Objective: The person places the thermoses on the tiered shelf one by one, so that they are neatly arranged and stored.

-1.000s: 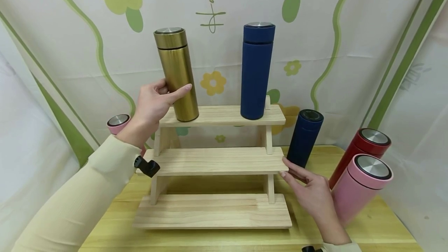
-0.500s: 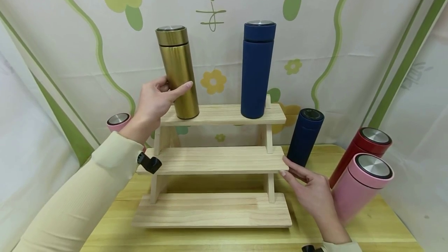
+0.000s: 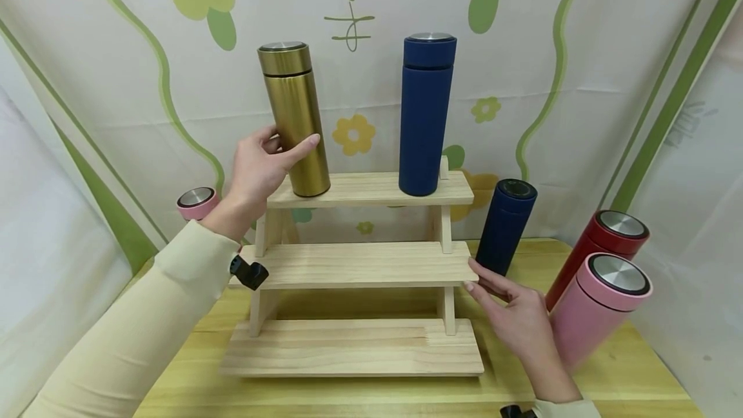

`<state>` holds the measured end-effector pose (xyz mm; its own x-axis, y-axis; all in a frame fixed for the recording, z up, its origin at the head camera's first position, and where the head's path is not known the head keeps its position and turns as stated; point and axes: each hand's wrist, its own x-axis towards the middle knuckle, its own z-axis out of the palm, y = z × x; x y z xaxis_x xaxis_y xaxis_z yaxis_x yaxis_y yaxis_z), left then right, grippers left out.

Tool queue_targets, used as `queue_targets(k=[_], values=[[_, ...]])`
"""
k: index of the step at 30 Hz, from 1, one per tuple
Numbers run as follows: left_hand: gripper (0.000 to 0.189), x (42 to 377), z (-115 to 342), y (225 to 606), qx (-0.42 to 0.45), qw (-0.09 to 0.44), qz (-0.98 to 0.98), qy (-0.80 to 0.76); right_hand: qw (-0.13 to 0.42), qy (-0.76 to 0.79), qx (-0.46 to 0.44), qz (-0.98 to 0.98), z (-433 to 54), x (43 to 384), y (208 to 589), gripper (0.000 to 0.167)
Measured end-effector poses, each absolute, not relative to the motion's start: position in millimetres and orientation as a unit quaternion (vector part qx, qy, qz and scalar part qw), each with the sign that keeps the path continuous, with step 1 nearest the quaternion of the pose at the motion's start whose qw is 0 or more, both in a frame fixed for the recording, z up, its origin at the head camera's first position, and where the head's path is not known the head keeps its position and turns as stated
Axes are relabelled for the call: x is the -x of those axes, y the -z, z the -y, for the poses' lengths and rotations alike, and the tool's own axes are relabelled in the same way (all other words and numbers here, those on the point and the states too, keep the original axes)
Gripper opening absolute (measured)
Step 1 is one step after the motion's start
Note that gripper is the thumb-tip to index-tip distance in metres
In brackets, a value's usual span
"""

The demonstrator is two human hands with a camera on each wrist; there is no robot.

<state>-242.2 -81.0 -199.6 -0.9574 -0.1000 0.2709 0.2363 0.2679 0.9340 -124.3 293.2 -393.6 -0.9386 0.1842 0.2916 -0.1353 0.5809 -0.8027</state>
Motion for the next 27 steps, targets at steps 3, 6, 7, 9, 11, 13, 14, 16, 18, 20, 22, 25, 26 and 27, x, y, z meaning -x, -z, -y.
queue_targets(k=[3, 6, 7, 9, 11, 13, 14, 16, 18, 20, 22, 25, 26, 27], values=[[0.079, 239.9, 80.1, 201.7, 0.052, 0.154, 0.791, 0.59, 0.175, -0.457, 0.012, 0.872, -293.3, 124.4, 393.7, 0.045], [0.079, 236.7, 78.2, 202.9, 0.061, 0.172, 0.798, 0.575, 0.179, -0.454, 0.008, 0.872, -293.4, 124.7, 393.9, 0.045], [0.08, 235.2, 77.7, 202.9, 0.063, 0.177, 0.799, 0.572, 0.181, -0.453, 0.008, 0.873, -293.3, 124.8, 393.9, 0.045], [0.08, 233.1, 77.3, 203.0, 0.062, 0.187, 0.797, 0.571, 0.183, -0.453, 0.006, 0.872, -293.1, 124.9, 394.1, 0.045], [0.081, 230.2, 78.3, 203.3, 0.057, 0.201, 0.797, 0.567, 0.186, -0.453, 0.006, 0.872, -292.7, 124.8, 394.3, 0.044], [0.082, 227.1, 80.6, 204.0, 0.052, 0.216, 0.795, 0.564, 0.188, -0.452, 0.006, 0.872, -292.5, 124.9, 394.4, 0.044], [0.082, 225.3, 82.2, 204.6, 0.051, 0.224, 0.793, 0.564, 0.189, -0.452, 0.005, 0.872, -292.4, 124.9, 394.5, 0.044], [0.082, 220.8, 86.4, 205.8, 0.05, 0.238, 0.788, 0.566, 0.189, -0.451, 0.004, 0.872, -292.3, 125.1, 394.5, 0.044], [0.081, 215.1, 91.3, 207.5, 0.05, 0.25, 0.78, 0.571, 0.187, -0.451, 0.003, 0.873, -292.2, 125.2, 394.4, 0.044], [0.077, 208.6, 96.8, 209.4, 0.048, 0.264, 0.775, 0.572, 0.186, -0.451, 0.004, 0.873, -292.1, 125.4, 394.3, 0.044], [0.073, 202.0, 102.4, 211.6, 0.044, 0.276, 0.772, 0.571, 0.186, -0.45, 0.006, 0.873, -292.3, 125.6, 394.3, 0.045], [0.069, 192.7, 110.4, 215.8, 0.039, 0.289, 0.767, 0.572, 0.184, -0.448, 0.012, 0.875, -293.0, 125.6, 394.6, 0.045], [0.067, 190.2, 112.9, 217.2, 0.038, 0.293, 0.766, 0.571, 0.182, -0.449, 0.014, 0.875, -293.3, 125.5, 394.8, 0.045], [0.067, 187.5, 115.2, 218.5, 0.034, 0.294, 0.766, 0.57, 0.181, -0.449, 0.016, 0.875, -293.6, 125.5, 395.0, 0.045]])
